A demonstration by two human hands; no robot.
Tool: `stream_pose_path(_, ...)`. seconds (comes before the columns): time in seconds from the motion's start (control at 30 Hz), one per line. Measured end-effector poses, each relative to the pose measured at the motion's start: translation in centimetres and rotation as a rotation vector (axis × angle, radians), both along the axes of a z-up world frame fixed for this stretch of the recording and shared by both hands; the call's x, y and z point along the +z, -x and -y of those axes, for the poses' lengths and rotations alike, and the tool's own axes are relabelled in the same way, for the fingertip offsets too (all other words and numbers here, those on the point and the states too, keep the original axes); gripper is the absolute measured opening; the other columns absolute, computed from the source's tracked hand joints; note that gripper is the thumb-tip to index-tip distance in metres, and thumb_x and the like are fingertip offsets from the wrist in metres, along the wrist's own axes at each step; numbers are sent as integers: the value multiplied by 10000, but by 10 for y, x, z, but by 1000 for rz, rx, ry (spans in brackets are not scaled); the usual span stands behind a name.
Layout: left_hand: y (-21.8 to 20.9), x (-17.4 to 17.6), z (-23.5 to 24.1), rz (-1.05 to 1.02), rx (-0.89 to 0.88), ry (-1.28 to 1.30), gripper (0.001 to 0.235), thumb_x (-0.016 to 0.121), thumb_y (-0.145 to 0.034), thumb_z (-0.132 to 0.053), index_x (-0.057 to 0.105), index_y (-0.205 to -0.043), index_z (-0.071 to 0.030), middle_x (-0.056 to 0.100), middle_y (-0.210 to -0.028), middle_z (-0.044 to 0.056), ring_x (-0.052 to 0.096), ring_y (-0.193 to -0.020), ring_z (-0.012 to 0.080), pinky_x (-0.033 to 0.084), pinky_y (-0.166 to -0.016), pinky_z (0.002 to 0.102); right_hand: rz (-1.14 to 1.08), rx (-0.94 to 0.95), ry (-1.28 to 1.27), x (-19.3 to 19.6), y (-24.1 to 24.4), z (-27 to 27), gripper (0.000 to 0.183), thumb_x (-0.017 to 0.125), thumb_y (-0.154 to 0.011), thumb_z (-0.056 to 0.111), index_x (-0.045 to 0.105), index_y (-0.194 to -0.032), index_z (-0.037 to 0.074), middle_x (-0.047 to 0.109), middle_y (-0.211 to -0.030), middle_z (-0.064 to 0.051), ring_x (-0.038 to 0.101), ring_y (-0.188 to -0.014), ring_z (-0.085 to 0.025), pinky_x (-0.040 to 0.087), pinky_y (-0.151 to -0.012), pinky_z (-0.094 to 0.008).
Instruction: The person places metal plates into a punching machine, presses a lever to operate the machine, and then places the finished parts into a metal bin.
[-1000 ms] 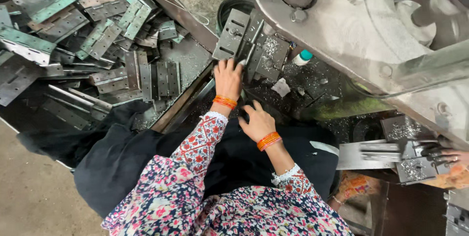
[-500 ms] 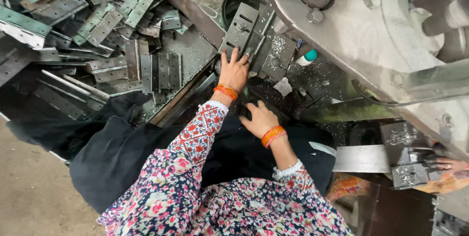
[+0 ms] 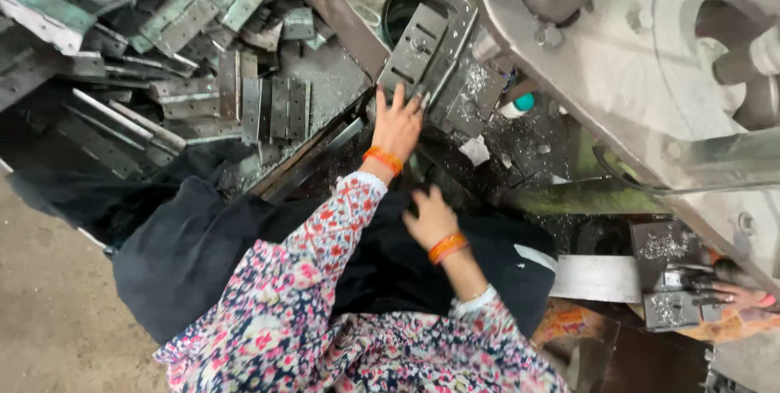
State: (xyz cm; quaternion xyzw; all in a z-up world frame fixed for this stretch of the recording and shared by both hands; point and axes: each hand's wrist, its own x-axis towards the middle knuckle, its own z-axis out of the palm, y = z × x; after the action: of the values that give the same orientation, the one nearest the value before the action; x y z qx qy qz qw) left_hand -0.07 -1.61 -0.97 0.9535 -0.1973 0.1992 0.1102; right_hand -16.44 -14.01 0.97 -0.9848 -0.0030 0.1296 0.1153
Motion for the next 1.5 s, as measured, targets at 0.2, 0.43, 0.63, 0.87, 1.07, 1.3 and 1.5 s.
stream_pose_path(0.2, -25, 15, 23, -170, 30, -62, 365, 517, -995, -255, 728, -1252, -106, 628, -1352, 45, 327, -1449, 372, 205, -1153, 739, -118, -49, 32, 41, -24, -4, 476, 708, -878, 406, 647, -1292, 179, 608, -1274, -215, 668, -1044, -459, 560, -887, -543)
stream_pose_path(0.43, -29, 4, 25, -30, 12, -63, 352, 531, -934, -227, 751, -1180, -104, 642, -1319, 44, 353, -1406, 380, 234, -1122, 723, 149, -50, -112, -36, 23, -1, 486, 768, -813, 315, 649, -1256, 153, 517, -1397, -259, 669, -1053, -471, 579, -850, -512)
stream_pose_path(0.63, -21, 2, 24, -90, -17, -88, 350, 524, -973, -249, 739, -1206, -104, 627, -1339, 63, 342, -1429, 391, 228, -1127, 727, -167, -48, 13, 30, -8, -7, 547, 753, -822, 338, 628, -1336, 198, 533, -1362, -243, 654, -1054, -476, 551, -906, -526)
stream_pose_path(0.87, -19, -1, 16, -91, -35, -39, 377, 533, -959, -248, 716, -1260, -113, 608, -1365, 53, 296, -1473, 381, 206, -1156, 721, -75, -89, 58, -2, -1, -9, 498, 755, -807, 362, 639, -1257, 184, 497, -1418, -227, 677, -1004, -463, 570, -848, -536)
stream_pose_path(1.07, -22, -3, 11, -140, -61, 28, 394, 524, -991, -251, 674, -1324, -104, 579, -1440, 58, 274, -1509, 379, 189, -1177, 710, 106, -139, -133, -61, 33, -8, 344, 715, -840, 296, 666, -1178, 265, 482, -1456, -235, 677, -966, -481, 579, -817, -540)
stream_pose_path(1.3, -26, -12, 16, -4, -38, 61, 438, 523, -949, -221, 672, -1335, -76, 593, -1424, 47, 307, -1470, 372, 201, -1130, 734, -119, -68, 7, -1, 0, -2, 541, 770, -797, 347, 619, -1288, 175, 541, -1322, -222, 654, -1068, -463, 559, -887, -529)
stream_pose_path(1.5, -60, -6, 41, -217, -30, -29, 382, 485, -1021, -227, 679, -1325, -103, 581, -1436, 34, 275, -1507, 369, 175, -1174, 746, -93, -3, 30, 31, -27, 2, 494, 733, -852, 377, 636, -1281, 152, 608, -1248, -213, 670, -1056, -440, 568, -875, -527)
